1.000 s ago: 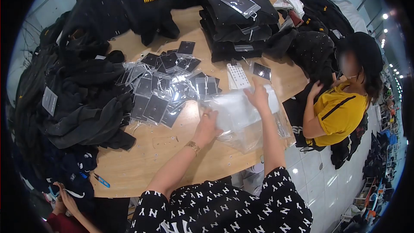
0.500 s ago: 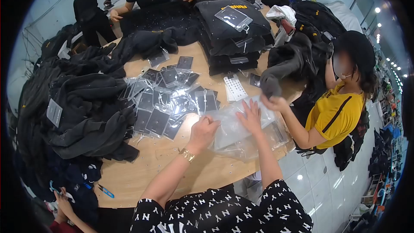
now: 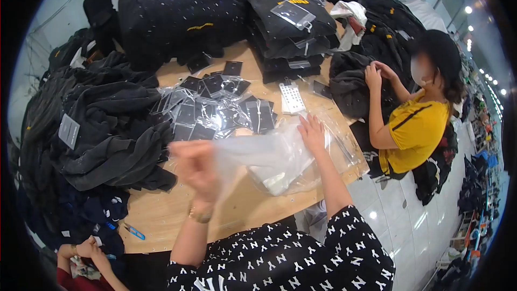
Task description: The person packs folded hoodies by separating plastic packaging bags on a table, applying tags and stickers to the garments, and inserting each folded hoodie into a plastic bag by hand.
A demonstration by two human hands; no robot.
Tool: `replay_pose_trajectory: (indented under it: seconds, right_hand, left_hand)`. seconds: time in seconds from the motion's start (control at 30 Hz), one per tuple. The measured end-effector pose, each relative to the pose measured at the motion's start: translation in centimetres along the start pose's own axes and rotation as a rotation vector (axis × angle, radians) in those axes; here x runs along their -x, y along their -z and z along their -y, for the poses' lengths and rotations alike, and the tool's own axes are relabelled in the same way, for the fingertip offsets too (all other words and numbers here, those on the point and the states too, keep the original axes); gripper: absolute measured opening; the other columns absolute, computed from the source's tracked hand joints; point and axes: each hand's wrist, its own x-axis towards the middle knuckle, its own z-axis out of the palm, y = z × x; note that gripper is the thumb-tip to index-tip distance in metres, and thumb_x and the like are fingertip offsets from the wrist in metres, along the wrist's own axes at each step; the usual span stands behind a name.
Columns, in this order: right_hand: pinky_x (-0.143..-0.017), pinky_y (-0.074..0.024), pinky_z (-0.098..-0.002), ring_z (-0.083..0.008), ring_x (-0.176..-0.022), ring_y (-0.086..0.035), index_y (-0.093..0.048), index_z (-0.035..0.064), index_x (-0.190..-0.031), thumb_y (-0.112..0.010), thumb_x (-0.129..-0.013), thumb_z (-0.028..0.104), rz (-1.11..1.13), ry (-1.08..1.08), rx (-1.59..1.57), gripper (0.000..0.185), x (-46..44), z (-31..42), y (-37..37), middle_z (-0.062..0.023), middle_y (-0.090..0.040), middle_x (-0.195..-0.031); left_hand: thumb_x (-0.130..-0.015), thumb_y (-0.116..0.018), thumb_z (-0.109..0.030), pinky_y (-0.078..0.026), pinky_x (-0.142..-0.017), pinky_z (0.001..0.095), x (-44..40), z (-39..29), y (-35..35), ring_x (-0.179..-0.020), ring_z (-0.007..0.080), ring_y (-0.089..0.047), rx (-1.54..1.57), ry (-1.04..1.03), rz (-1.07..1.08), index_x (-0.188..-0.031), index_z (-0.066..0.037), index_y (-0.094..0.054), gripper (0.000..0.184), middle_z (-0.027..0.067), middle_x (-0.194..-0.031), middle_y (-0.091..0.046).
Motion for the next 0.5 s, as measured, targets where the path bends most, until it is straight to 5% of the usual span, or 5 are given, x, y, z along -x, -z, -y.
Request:
replay_pose_trajectory:
  seconds: [0.03, 0.2, 0.37, 0.4, 0.5]
  right_hand:
    - [-0.115, -0.0161, -0.0526, -0.0325, -0.143, -0.026, -0.051, 0.0251, -0.139, -0.046, -0.096, 0.047, 0.008, -0.008, 0.022, 0.048, -0.1, 0.3, -0.1, -0.0130, -0.039, -0.150]
    - [-0.113, -0.0188, -0.0563, -0.0383, -0.142, -0.026, -0.054, 0.0241, -0.136, -0.052, -0.093, 0.046, 0.047, 0.052, -0.003, 0.048, 0.2, 2.3, 1.5, -0.0202, -0.038, -0.148]
    - [-0.105, -0.0375, -0.0480, -0.0407, -0.127, -0.047, -0.059, 0.0096, -0.128, -0.068, -0.087, 0.035, -0.110, 0.117, -0.459, 0.049, 2.9, 9.4, 5.7, -0.0214, -0.058, -0.129]
    - [-0.103, -0.0399, -0.0458, -0.0394, -0.124, -0.051, -0.060, 0.0076, -0.126, -0.070, -0.086, 0.032, -0.041, 0.102, -0.645, 0.048, 4.3, 12.7, 7.3, -0.0205, -0.060, -0.126]
    - [-0.100, -0.0440, -0.0407, -0.0348, -0.118, -0.056, -0.063, 0.0048, -0.121, -0.072, -0.084, 0.026, 0.211, 0.168, -0.847, 0.043, 7.4, 18.3, 7.3, -0.0178, -0.063, -0.121]
  left_hand:
    - [-0.092, -0.056, -0.002, -0.035, -0.067, 0.0251, -1.3, -0.5, 1.4, -0.074, 0.0113, -0.040, -0.008, 0.056, -0.106, -0.080, -0.007, -0.048, 0.016, 0.0010, -0.082, -0.042]
    - [-0.102, -0.047, -0.014, -0.039, -0.080, 0.0282, -3.0, 1.0, 13.1, -0.084, 0.0147, -0.046, -0.422, 0.077, -0.439, -0.093, -0.002, -0.050, 0.015, 0.0047, -0.093, -0.049]
    - [-0.102, -0.046, -0.014, -0.041, -0.082, 0.0313, 0.1, -2.1, 17.8, -0.084, 0.0169, -0.048, -0.599, 0.099, -0.656, -0.093, -0.003, -0.050, 0.015, 0.0062, -0.094, -0.049]
    - [-0.099, -0.049, -0.010, -0.042, -0.080, 0.0318, 1.9, -2.4, 17.2, -0.084, 0.0196, -0.050, -0.520, -0.098, -0.512, -0.095, -0.005, -0.050, 0.006, 0.0082, -0.095, -0.050]
    - [-0.078, -0.070, -0.007, -0.044, -0.069, 0.0332, 9.4, -3.1, 15.9, -0.083, 0.0255, -0.054, -0.581, -0.130, 0.294, -0.074, -0.009, -0.061, 0.011, 0.0118, -0.092, -0.057]
